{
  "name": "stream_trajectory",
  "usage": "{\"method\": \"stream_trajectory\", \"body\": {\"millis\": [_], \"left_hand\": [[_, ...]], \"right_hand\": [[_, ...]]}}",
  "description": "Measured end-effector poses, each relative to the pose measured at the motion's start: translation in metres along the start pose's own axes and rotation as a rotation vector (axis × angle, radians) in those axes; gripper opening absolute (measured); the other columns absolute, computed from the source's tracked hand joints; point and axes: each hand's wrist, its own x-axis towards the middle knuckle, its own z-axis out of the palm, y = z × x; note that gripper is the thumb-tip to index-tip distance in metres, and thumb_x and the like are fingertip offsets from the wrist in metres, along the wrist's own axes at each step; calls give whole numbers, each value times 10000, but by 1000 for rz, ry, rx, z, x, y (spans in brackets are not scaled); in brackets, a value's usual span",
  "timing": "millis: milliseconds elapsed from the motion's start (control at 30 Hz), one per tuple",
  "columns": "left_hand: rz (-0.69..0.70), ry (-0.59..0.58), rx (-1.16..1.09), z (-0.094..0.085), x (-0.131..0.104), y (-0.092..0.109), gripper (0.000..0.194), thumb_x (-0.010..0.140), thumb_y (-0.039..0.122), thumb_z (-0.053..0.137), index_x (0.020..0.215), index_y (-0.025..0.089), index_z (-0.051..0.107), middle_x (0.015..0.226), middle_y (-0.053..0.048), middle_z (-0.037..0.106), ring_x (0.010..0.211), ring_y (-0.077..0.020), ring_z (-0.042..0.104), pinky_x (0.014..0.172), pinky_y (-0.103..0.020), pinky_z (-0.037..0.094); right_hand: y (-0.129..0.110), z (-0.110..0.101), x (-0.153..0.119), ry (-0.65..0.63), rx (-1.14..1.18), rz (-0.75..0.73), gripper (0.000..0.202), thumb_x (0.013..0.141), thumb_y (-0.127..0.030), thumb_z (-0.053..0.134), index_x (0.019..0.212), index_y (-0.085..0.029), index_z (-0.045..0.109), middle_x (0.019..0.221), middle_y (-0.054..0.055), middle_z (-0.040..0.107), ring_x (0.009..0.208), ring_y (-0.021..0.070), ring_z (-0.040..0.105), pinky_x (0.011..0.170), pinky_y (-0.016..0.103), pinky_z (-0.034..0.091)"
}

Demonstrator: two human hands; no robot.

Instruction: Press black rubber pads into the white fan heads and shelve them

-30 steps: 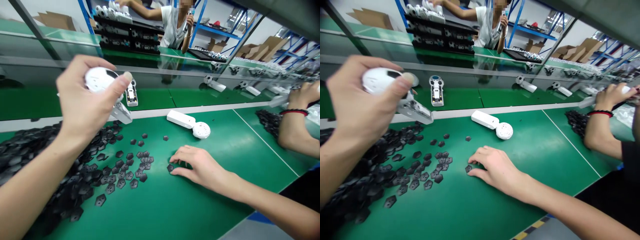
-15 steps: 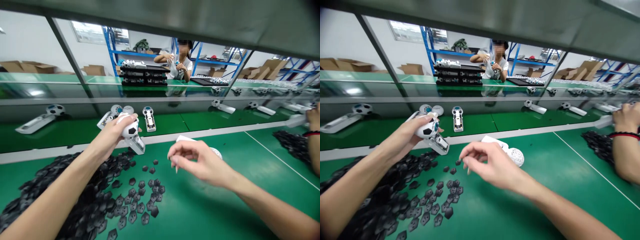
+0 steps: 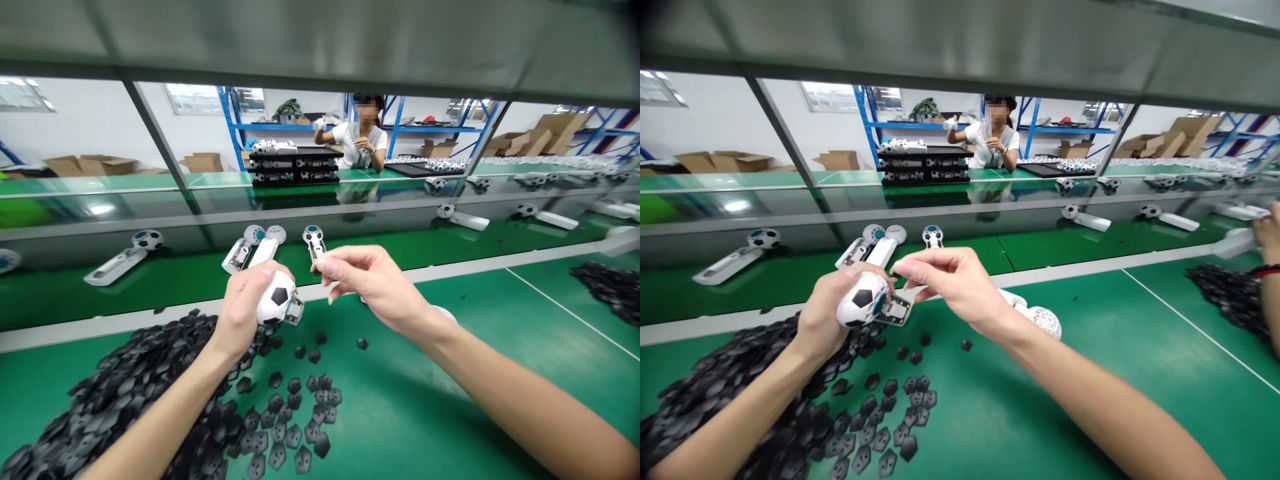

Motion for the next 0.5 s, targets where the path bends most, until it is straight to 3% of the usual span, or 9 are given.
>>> {"method": "stream_trajectory", "body": {"millis": [133,233,333,400,500], "left_hand": [[278,117,222,2,-12,11,345,978,480,577,816,224,743,809,-57,746,724,-250,672,634,-373,522],[702,106,461,0,-17,26,150,896,331,609,956,263,729,854,-50,731,854,-301,710,803,-462,584],[1032,69,664,-4,-18,36,415,801,300,603,1203,280,704,806,-52,671,820,-329,684,782,-532,593],[1100,42,752,-9,-19,39,579,776,323,601,1350,282,658,799,-56,671,799,-342,686,766,-571,603],[1126,-9,837,-14,-21,42,747,739,352,628,1481,275,586,817,-73,712,810,-368,712,754,-612,626]], "right_hand": [[7,8,-8,2,93,154,308,663,-383,1013,803,-178,832,688,-7,742,614,114,676,629,237,603],[7,14,-14,-16,213,253,357,589,-342,1049,769,-168,794,655,-14,731,600,116,684,626,229,592],[4,18,-19,-82,278,337,370,632,-379,1034,766,-162,766,649,-12,727,600,110,689,614,207,572],[1,21,-23,-111,309,371,380,668,-410,1018,772,-163,749,668,-13,726,614,109,686,603,201,561],[-3,24,-28,-110,327,383,420,615,-391,1046,741,-169,712,697,-32,696,625,102,630,537,187,519]]}}
